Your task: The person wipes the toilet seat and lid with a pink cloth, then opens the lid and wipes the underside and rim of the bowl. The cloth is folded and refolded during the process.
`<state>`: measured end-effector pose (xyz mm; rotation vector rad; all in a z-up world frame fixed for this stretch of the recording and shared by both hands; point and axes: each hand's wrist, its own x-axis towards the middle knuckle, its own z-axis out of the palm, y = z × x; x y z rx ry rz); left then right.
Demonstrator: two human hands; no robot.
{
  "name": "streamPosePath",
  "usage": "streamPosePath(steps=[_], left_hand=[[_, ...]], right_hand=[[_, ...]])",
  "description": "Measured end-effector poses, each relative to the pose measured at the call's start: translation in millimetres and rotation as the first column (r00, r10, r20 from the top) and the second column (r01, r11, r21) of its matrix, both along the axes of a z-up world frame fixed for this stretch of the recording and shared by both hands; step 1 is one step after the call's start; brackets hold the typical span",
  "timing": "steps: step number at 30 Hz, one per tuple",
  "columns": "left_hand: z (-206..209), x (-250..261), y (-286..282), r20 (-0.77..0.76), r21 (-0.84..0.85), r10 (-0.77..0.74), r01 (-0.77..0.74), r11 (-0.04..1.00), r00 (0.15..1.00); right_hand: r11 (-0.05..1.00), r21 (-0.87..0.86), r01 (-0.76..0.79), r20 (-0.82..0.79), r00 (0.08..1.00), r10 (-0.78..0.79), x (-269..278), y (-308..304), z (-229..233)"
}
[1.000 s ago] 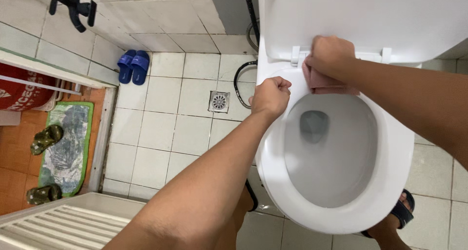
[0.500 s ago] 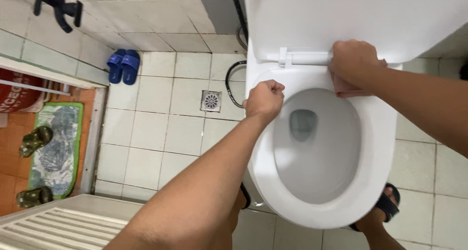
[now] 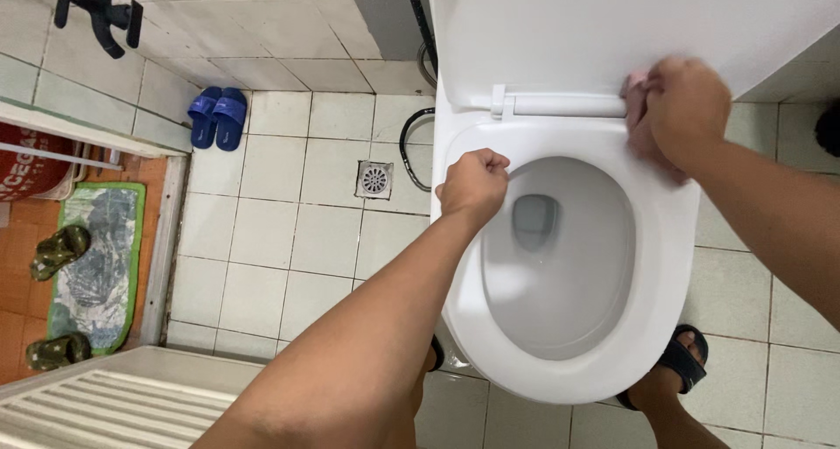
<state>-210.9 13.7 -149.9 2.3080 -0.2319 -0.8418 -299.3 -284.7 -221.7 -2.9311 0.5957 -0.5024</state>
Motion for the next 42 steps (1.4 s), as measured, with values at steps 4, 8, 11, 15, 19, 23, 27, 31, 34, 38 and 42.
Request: streamPosePath(steps=[4, 8, 11, 15, 19, 23, 27, 31, 34, 38, 42], left_hand=[[3, -9, -8, -0.003, 0.008, 0.015, -0.015, 1.0, 1.0], [10, -14, -1, -0.011, 0.007, 0.029, -0.029, 1.0, 1.0], [15, -6, 15, -0.006, 0.034, 0.053, -0.053, 0.998, 0.999], [13, -4, 35, 0.031, 0.034, 0.119, -0.12, 0.992, 0.992], [21, 7, 41, 0.012, 0.035, 0.124, -0.125, 0.992, 0.992], [32, 7, 41, 0.009, 0.041, 0.11, -0.11, 0.993, 0.994], [46, 7, 41, 0.041, 0.044, 0.103, -0.104, 0.994, 0.994], [56, -12, 31, 0.055, 0.029, 0.103, -0.105, 0.994, 0.993], [68, -27, 19, 0.041, 0.035, 0.083, -0.085, 0.996, 0.996], [73, -50, 11, -0.041, 0.053, 0.056, -0.054, 0.997, 0.998], [62, -55, 12, -0.043, 0.072, 0.085, -0.081, 0.994, 0.996]], right_hand=[[0.98, 0.126, 0.154, -0.204, 0.971, -0.126, 1, -9, -14], [0.942, 0.213, 0.259, -0.381, 0.91, -0.164, 12, 1, -2], [0.963, 0.253, -0.091, -0.242, 0.958, 0.154, 20, 27, 7], [0.87, 0.492, -0.026, -0.523, 0.79, 0.32, 54, 71, 4], [0.937, 0.236, -0.256, -0.633, 0.692, 0.348, 86, 99, 6], [0.977, 0.149, -0.15, -0.834, 0.511, 0.205, 55, 71, 10], [0.929, 0.218, 0.3, -0.798, 0.603, -0.008, 11, 15, 7], [0.899, 0.287, 0.33, -0.714, 0.7, -0.029, -53, -34, 18], [0.856, 0.306, 0.416, -0.645, 0.752, -0.136, -93, -43, 53], [0.815, 0.346, 0.466, -0.587, 0.785, -0.199, -113, -18, 96], [0.817, 0.46, 0.347, -0.486, 0.869, -0.095, -61, 5, 109]])
